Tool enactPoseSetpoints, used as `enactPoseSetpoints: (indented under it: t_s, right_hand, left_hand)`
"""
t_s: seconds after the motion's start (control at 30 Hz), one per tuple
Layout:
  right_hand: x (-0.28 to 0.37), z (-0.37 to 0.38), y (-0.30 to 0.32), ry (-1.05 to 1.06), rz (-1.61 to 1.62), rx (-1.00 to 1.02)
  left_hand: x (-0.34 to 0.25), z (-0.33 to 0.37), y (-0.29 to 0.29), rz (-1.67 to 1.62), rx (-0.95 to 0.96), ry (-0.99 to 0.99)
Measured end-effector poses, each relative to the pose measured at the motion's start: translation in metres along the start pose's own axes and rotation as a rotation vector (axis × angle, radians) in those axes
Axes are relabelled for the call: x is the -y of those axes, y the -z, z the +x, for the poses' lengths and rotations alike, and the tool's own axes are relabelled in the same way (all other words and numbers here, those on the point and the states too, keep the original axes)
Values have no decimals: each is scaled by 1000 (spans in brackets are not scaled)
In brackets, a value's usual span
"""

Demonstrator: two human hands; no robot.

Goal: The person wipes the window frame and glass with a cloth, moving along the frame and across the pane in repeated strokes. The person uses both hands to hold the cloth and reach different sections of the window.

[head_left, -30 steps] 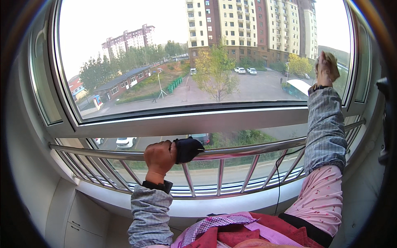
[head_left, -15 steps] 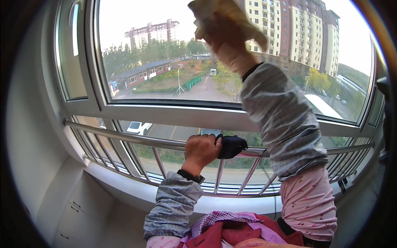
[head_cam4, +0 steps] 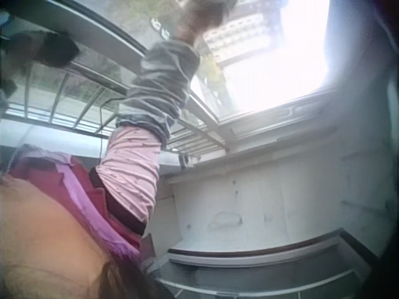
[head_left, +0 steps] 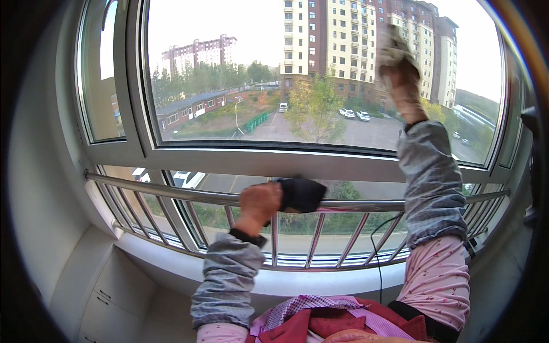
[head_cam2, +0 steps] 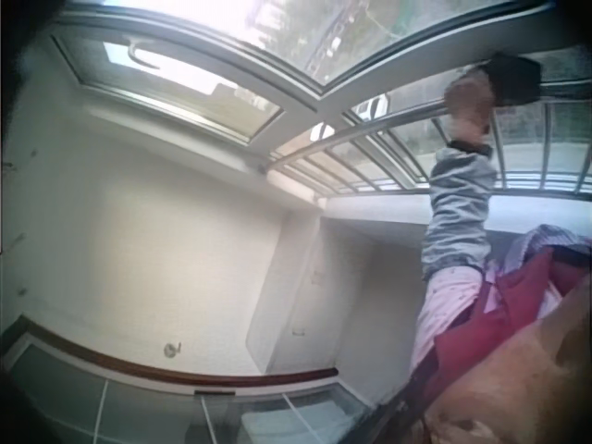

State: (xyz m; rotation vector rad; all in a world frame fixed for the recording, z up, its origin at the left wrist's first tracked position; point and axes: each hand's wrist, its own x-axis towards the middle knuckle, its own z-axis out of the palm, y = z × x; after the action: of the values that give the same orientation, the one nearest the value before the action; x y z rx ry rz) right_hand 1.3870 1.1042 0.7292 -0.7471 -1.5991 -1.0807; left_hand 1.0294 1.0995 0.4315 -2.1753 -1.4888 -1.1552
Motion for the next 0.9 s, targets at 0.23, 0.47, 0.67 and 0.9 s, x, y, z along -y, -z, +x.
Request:
enactPoseSetpoints:
  t_s: [0.23, 0.47, 0.67, 0.9]
  right_hand:
    - [-190, -131, 107, -734, -687, 26]
    - [-162, -26, 47, -843, -539, -37]
    - [-35, 121, -118, -510, -79, 41]
    - [223, 95, -219, 383, -5, 90]
  left_hand:
    - [139, -1, 57, 207, -12, 151]
    - [142, -2, 56, 170, -28, 90]
    - [141, -3, 59, 161, -53, 87]
    - [140, -4, 62, 123, -61, 82]
